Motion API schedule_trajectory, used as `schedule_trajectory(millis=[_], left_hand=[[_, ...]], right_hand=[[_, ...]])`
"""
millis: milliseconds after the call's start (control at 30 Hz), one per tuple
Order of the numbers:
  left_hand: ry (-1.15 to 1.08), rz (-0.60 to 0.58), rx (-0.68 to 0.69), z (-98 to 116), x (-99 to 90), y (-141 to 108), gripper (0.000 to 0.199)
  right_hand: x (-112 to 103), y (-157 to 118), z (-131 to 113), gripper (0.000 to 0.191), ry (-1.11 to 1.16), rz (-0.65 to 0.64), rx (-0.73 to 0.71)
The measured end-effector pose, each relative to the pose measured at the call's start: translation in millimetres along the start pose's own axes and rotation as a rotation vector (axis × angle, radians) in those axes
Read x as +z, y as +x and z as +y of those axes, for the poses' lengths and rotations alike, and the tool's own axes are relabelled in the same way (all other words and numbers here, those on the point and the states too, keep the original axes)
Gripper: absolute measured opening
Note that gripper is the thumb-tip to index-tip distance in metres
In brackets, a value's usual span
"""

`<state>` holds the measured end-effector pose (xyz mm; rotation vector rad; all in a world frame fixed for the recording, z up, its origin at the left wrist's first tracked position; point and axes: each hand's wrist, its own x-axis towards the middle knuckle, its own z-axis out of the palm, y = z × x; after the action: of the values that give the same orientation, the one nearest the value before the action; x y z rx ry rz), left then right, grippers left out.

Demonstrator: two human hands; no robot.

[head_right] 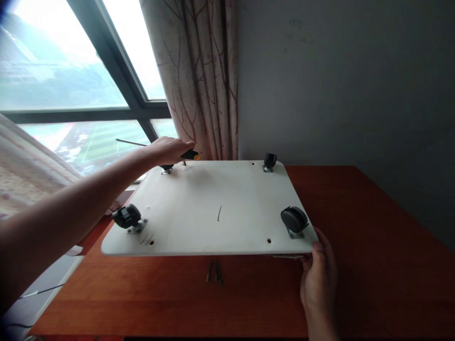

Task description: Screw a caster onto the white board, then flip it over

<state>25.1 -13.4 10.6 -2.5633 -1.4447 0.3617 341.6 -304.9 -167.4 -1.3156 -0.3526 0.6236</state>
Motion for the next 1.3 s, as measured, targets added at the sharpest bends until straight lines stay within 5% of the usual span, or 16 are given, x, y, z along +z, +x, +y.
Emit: schedule_trajectory(millis=[167, 367, 567, 633, 767, 900, 1100, 1300], left_hand=[[0.063, 0.116, -0.033, 22, -19.7, -38, 0.046], [-0.054, 0.297, 0.014, 77, -24.2, -132, 0.021], [-0.147, 0.564, 0.182, 165, 21.8, -230, 0.027], [-0.166, 0.514, 0.226, 188, 46.0, -248, 0.033], [-0.132, 0.426, 0.129, 210, 91.5, -257, 0.042], [-0.132, 0.366, 0.068, 214, 117.5, -246, 0.045], [-0.181, 0.262, -0.007, 223, 123.7, -240, 0.037], [-0.225, 0.190, 0.007, 218, 119.5, -252, 0.051]], right_hand=[[-1, 1, 1, 0.054, 0.002, -0.005, -0.013], [-4, 3, 7, 0.058, -0.014, 0.002, -0.003], [-8, 7, 14, 0.055, 0.017, -0.024, -0.025], [-8, 7, 13, 0.055, 0.007, -0.032, -0.034], [-6, 4, 9, 0.055, -0.009, -0.040, -0.045], [-7, 5, 10, 0.056, 0.015, -0.046, -0.044], [-10, 9, 17, 0.060, 0.011, -0.032, -0.020], [-9, 7, 16, 0.060, -0.013, -0.029, -0.044]])
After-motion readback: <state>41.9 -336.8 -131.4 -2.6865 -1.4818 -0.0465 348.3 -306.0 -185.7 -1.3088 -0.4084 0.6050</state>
